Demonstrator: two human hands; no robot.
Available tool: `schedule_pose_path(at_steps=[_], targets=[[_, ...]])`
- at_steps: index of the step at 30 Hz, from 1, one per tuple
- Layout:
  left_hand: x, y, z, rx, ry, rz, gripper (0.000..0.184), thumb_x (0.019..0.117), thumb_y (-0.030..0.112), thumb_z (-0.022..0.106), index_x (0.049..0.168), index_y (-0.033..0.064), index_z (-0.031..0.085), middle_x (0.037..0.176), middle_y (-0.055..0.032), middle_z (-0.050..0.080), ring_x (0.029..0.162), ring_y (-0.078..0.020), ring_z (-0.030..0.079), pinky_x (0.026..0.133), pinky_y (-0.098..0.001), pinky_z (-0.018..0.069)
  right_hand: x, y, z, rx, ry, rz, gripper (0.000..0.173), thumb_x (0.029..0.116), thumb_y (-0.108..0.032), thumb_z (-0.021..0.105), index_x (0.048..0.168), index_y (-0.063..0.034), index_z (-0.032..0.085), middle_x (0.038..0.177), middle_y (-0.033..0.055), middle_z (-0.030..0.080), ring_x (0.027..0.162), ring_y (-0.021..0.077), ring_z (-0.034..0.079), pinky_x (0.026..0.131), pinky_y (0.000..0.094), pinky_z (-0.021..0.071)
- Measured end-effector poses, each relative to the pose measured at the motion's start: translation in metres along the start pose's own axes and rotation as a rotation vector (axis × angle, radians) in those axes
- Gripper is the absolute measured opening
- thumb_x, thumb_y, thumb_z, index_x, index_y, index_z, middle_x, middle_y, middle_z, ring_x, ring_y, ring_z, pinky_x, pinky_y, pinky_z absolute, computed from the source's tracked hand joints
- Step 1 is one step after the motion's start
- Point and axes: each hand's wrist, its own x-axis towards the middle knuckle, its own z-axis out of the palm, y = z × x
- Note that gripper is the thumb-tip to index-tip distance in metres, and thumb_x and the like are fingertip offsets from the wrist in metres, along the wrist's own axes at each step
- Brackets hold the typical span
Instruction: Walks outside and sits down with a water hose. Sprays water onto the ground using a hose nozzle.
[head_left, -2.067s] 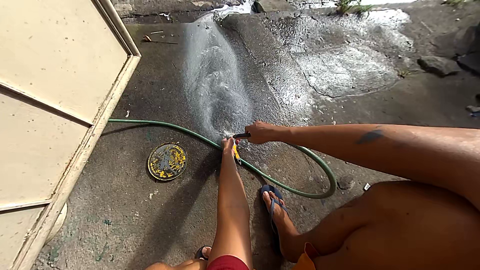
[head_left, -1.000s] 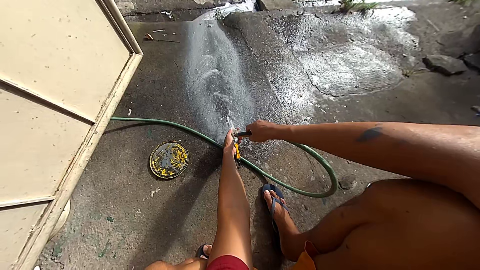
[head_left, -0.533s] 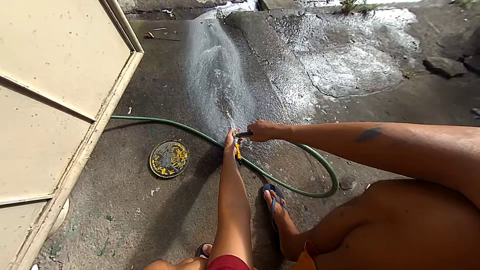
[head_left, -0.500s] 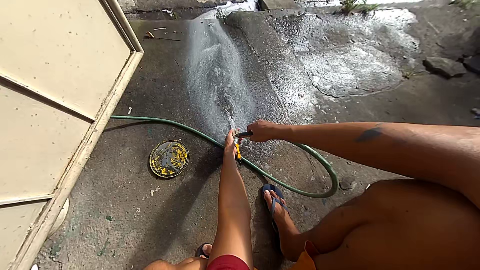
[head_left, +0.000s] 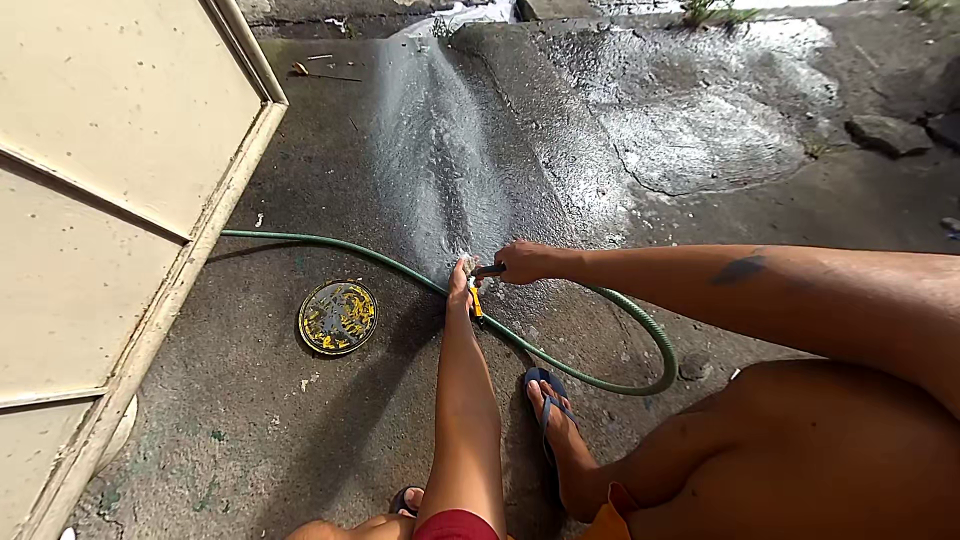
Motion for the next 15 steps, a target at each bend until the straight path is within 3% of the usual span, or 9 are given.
schedule_pose_path(at_steps=[6,9,10,11,13,15], targets=[[0.004,-0.004,0.002,-0.133,0.109,-0.037,0.040,0.1104,0.037,0.040,0.126,0.0053,0.057,0.095,-0.0095,0.060,0.066,-0.0169,0.058,0.057,-0.0304,0.0518,-0.001,0.003,-0.001,0.022,0.011,0.042,0.023,0.0961,-0.024,0.065,0.107,-0.0043,0.071,0.097,0.0175,0.069,0.095,0.0359,0.068,0.080,0.0582,0.0529],[0.005,-0.007,0.000,-0.036,0.103,0.005,0.033,0.1056,0.033,0.056,0.121,0.0038,0.061,0.091,-0.0063,0.059,0.069,-0.0129,0.055,0.061,-0.0280,0.0504,-0.003,0.001,-0.002,0.017,-0.002,0.043,0.024,0.0961,-0.024,0.064,0.109,-0.0045,0.071,0.099,0.0179,0.070,0.097,0.0365,0.068,0.081,0.0588,0.0532],[0.004,-0.008,-0.001,0.005,0.097,0.015,0.036,0.1037,0.033,0.060,0.122,0.0023,0.061,0.094,-0.0080,0.060,0.074,-0.0147,0.056,0.068,-0.0314,0.0506,-0.003,0.001,-0.002,0.022,-0.002,0.041,0.025,0.0957,-0.024,0.065,0.110,-0.0044,0.071,0.099,0.0185,0.070,0.097,0.0372,0.068,0.081,0.0596,0.0532],[0.003,-0.009,-0.002,0.049,0.104,0.034,0.037,0.1018,0.035,0.064,0.119,0.0017,0.062,0.089,-0.0071,0.060,0.073,-0.0140,0.056,0.068,-0.0317,0.0515,-0.003,0.001,-0.001,0.026,0.000,0.037,0.025,0.0956,-0.024,0.065,0.111,-0.0041,0.071,0.100,0.0189,0.070,0.098,0.0377,0.068,0.082,0.0602,0.0530],[-0.001,-0.009,-0.004,0.082,0.094,0.037,0.041,0.1015,0.038,0.064,0.120,0.0010,0.062,0.092,-0.0081,0.063,0.076,-0.0144,0.059,0.071,-0.0321,0.0530,-0.003,0.002,0.000,0.023,0.005,0.028,0.026,0.0955,-0.024,0.066,0.111,-0.0038,0.070,0.100,0.0187,0.070,0.098,0.0376,0.068,0.082,0.0597,0.0529],[-0.006,-0.008,-0.003,0.049,0.069,0.040,0.041,0.1058,0.039,0.056,0.124,0.0024,0.062,0.103,-0.0097,0.066,0.080,-0.0146,0.063,0.071,-0.0301,0.0559,-0.002,0.002,0.000,0.026,0.010,0.024,0.025,0.0958,-0.025,0.066,0.111,-0.0050,0.071,0.099,0.0176,0.070,0.097,0.0368,0.068,0.082,0.0587,0.0530]])
